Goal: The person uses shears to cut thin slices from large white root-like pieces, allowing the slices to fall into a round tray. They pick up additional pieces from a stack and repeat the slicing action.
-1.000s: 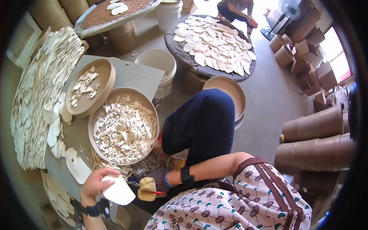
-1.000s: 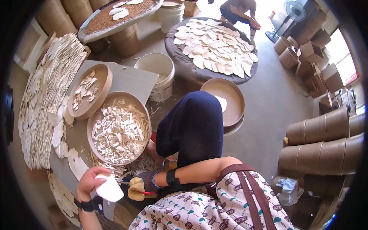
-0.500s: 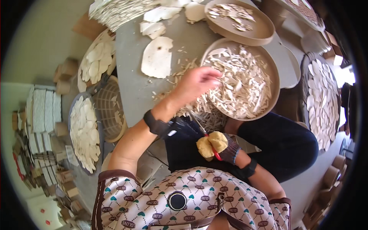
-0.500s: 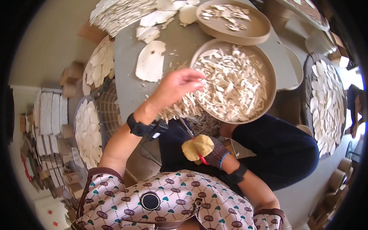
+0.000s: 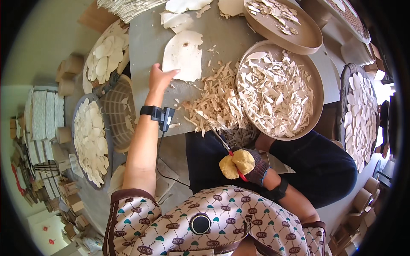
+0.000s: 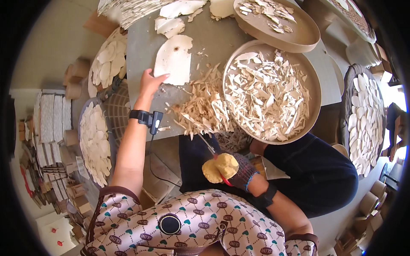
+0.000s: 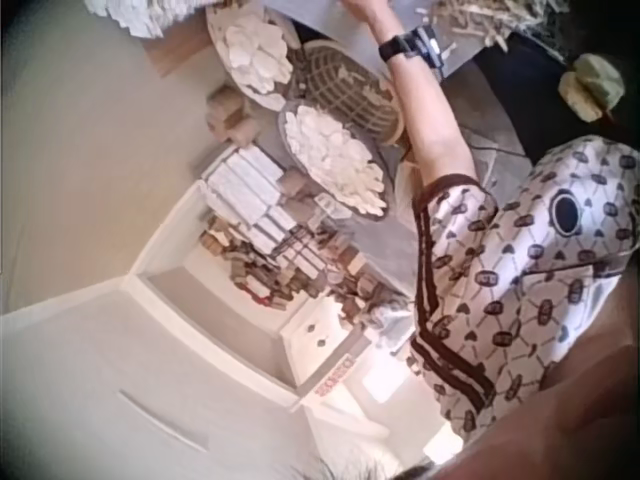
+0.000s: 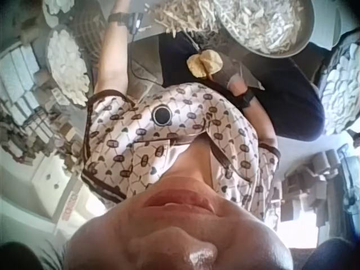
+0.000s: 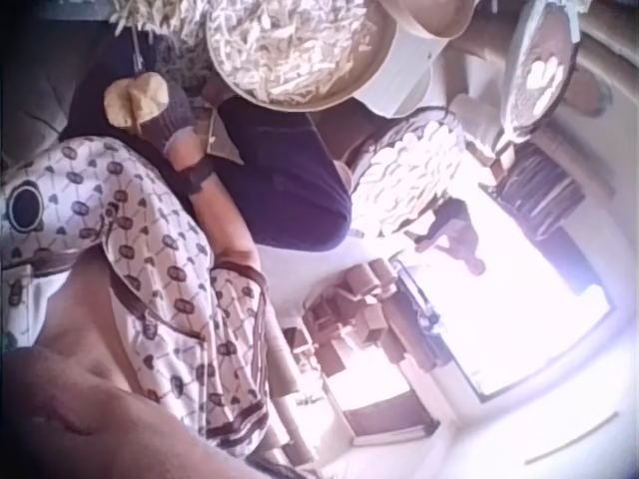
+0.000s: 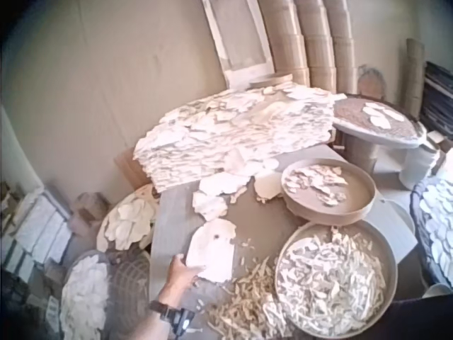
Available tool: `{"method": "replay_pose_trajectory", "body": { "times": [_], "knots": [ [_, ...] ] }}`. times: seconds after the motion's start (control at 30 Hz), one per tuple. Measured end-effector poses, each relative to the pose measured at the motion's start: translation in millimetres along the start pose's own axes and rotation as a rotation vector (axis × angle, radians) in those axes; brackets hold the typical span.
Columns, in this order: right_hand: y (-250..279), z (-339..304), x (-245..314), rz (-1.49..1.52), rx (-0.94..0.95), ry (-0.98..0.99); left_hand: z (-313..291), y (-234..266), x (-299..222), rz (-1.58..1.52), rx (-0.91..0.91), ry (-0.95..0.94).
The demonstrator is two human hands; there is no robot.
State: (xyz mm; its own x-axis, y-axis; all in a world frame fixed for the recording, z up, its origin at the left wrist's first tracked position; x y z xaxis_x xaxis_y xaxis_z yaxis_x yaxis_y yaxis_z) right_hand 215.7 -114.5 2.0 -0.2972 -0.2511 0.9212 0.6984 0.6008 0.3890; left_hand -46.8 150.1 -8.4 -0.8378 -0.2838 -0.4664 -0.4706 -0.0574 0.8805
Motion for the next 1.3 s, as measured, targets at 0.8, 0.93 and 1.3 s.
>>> {"method": "replay_pose_trajectory", "body": {
  "times": [0.8,0.93,1.3],
  "knots": [
    [-29,-16,-37,2.316,-0.023,-0.199,-151,46,-24,-1.001,0.034,-0.098],
    [-14,8,-16,2.268,0.046,-0.050,-155,44,-34,-1.107,0.057,-0.080],
    [3,23,-6,1.443,0.002,0.116,-160,23,-45,-1.060,0.337,-0.081]
  ]
}}
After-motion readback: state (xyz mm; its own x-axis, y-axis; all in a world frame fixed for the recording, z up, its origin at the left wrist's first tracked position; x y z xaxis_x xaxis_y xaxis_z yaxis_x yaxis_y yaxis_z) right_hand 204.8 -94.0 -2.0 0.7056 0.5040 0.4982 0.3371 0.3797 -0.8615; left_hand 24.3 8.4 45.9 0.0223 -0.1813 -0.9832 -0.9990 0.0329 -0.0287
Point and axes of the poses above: each hand's wrist, its own z-axis towards the middle knuckle, its own y-axis out of the back of the hand, x = y × z, the point moved 8 cm from there along z, towards the middle knuckle, and after that the axes turned 12 degrees about z, right-handed, at the moved point
